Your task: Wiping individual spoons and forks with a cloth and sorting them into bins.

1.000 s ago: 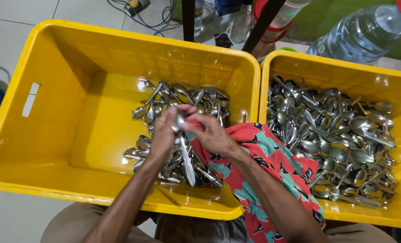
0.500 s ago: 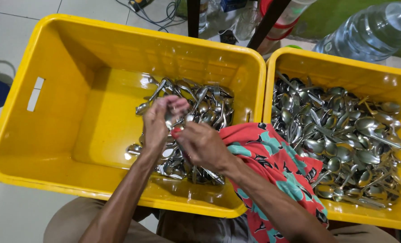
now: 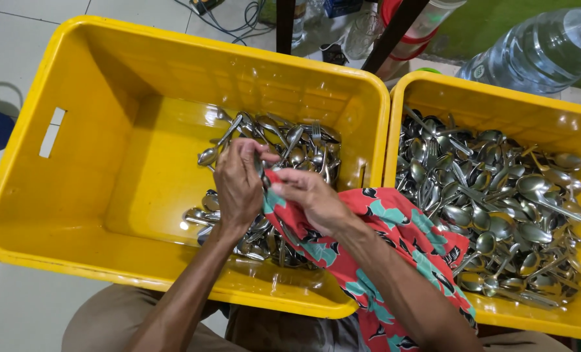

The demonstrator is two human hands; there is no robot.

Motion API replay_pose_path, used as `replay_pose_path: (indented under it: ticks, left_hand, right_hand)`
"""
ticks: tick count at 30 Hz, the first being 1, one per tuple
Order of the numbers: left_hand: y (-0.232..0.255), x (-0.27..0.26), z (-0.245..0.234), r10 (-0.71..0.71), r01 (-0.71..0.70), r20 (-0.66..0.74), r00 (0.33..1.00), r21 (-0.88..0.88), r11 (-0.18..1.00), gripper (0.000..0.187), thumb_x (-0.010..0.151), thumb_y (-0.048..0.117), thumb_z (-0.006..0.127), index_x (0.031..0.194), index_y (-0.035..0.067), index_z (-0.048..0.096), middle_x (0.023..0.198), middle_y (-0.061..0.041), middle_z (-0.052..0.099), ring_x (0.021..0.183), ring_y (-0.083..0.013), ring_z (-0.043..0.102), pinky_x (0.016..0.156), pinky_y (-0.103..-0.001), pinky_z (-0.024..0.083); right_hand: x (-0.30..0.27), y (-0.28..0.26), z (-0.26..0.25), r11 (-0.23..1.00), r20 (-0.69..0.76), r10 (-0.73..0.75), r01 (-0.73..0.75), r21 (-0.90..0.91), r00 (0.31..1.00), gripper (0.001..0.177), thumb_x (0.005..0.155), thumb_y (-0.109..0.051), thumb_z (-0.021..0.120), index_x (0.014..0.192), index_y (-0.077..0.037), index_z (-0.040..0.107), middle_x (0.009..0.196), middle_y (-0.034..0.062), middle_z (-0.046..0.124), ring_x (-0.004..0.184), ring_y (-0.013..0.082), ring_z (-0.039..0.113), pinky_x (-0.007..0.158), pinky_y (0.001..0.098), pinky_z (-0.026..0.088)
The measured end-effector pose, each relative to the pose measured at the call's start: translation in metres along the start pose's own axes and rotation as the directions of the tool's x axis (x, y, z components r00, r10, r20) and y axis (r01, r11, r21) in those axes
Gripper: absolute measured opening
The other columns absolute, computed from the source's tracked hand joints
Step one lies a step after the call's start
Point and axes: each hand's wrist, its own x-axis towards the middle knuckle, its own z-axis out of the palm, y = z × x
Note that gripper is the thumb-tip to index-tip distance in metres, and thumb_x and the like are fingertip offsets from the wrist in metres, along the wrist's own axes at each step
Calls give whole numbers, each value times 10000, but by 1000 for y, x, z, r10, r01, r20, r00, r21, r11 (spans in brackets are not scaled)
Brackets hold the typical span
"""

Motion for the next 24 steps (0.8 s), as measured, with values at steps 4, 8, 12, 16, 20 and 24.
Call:
replay_pose_path:
  ticks: [4,8,12,16,20,24]
  left_hand:
    - [-17,0,-1,-2,-5,77,997,86,996,377,1138,282,284,969,99,566,706,-56,739,791,-221,770,991,-476,483]
    - [-18,15,-13,-32,31,27,999,28,999,388,1146,267,290,958,90,580,602,-52,678,620,-195,718,911,-462,488]
    - [-1,24,-31,-69,69,-16,998,-17,998,384,1148,209,282,980,41,583,608,-98,667,586,-187,704,734,-361,558]
    - [6,19,-18,-152,145,-52,987,-117,982,395,1145,224,270,1025,4,576,694,-142,676,768,-271,753,720,-375,589]
    - [28,-10,13,-268,287,103,958,-288,913,696,937,706,71,1172,153,421,1111,-46,596,1025,-183,558,1051,-460,394]
    - [66,-65,26,-539,675,462,704,-200,710,766,833,727,15,1414,248,155,1453,-4,196,1340,-213,210,1167,-523,191]
  right_hand:
    - [21,49,-28,968,92,-108,126,-217,990,205,1049,-113,553,1155,43,635,802,153,653,630,199,669,616,354,612]
    - [8,21,-2,946,152,-103,144,-289,983,234,1087,-185,477,1125,20,583,778,72,562,631,158,635,584,317,609]
    - [-11,3,15,950,148,-16,61,-307,989,253,1104,-210,437,1098,17,548,758,56,527,583,159,629,484,294,593]
    - [-12,15,25,906,84,-206,223,-360,975,234,1086,-205,472,1025,-4,574,743,44,505,616,171,623,549,327,617]
    - [-27,-11,60,737,-198,-586,415,-534,786,316,1106,-239,352,905,-76,535,844,61,491,854,219,528,842,370,460]
    - [-18,-11,46,561,-264,-794,494,-664,547,351,1107,-203,318,832,-99,509,1055,94,490,1128,263,496,1060,401,345]
